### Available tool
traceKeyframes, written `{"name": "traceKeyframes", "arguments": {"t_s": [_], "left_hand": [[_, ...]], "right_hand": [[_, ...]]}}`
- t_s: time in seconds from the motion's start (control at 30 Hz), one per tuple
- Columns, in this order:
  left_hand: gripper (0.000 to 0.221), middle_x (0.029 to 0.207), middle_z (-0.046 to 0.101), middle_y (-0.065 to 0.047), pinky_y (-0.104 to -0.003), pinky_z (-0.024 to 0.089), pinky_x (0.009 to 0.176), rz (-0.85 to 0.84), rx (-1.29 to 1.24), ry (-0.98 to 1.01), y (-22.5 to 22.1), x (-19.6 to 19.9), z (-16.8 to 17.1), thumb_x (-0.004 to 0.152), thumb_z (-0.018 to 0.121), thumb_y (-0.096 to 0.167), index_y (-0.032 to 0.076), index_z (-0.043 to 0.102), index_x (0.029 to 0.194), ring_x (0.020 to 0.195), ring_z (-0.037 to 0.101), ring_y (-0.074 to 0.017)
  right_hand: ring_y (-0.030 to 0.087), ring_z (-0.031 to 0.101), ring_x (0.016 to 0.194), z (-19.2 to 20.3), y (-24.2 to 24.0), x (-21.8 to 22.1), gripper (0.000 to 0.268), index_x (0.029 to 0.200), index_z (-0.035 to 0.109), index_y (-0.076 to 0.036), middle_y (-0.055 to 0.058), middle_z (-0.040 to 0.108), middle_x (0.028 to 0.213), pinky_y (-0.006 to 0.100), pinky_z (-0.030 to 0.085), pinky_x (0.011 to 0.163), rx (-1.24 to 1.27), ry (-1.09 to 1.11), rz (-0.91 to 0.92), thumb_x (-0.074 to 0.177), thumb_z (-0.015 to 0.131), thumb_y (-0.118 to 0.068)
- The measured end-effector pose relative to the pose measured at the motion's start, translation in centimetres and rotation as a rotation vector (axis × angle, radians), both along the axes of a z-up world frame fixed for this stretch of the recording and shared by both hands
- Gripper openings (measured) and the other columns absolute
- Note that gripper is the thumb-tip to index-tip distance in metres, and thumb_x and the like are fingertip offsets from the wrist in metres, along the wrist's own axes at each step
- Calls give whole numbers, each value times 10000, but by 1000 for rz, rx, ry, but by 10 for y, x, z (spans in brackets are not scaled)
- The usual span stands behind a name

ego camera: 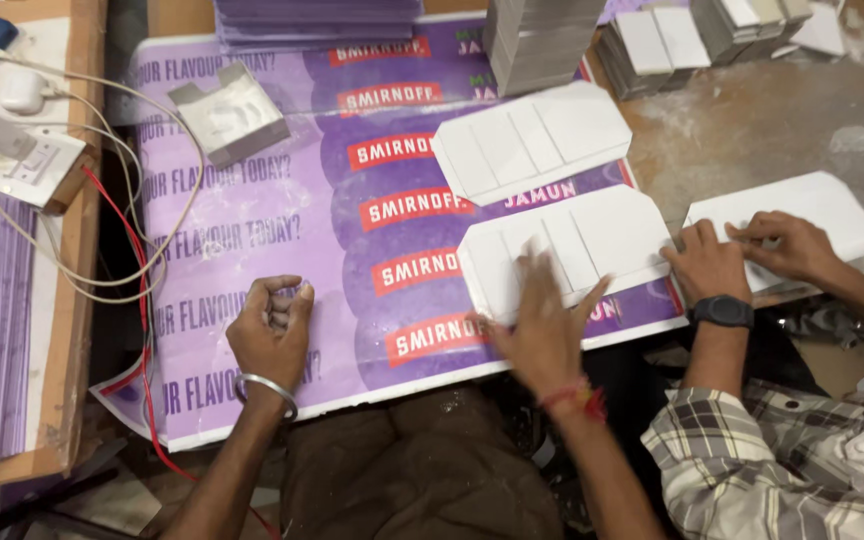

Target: The person folds and assembles small white cardboard boxes from flat sheets. They repeatedly fold along creases, tuck flaps, and stack completed boxes on the table.

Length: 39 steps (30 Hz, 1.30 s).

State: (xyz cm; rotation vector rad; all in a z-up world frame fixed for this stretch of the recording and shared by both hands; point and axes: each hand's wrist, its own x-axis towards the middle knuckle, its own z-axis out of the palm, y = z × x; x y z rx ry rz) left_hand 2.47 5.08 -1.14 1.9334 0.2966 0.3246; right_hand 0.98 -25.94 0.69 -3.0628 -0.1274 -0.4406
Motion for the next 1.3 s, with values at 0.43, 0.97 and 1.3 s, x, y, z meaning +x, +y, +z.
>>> {"name": "traceKeyframes", "arguments": {"t_s": [0.43,0.97,1.3], "left_hand": [[671,884,758,-153,-385,602,639,-325,-52,690,7,-51,37,871,739,365,96,450,1413,702,751,-244],[377,891,791,-118,-364,595,761,-945,665,566,38,90,37,595,968,206,77,776,892,823,763,-263],[387,1367,652,-176,-390,511,1112,-454,1256,-226,34,-35,12,951,646,146,3,704,1306,1299,605,-309]], "right_hand": [[159,593,1367,-14,59,-106,677,1482,511,-184,-48,701,1279,758,148,1215,332,-66,596,828,676,-120],[226,704,1106,53,90,111,702,1212,678,-215,13,743,1140,432,563,906,-62,954,565,633,845,-575],[221,711,959,0,75,37,366,1170,729,-140,42,740,1170,319,589,591,-11,172,713,858,767,-327]]}}
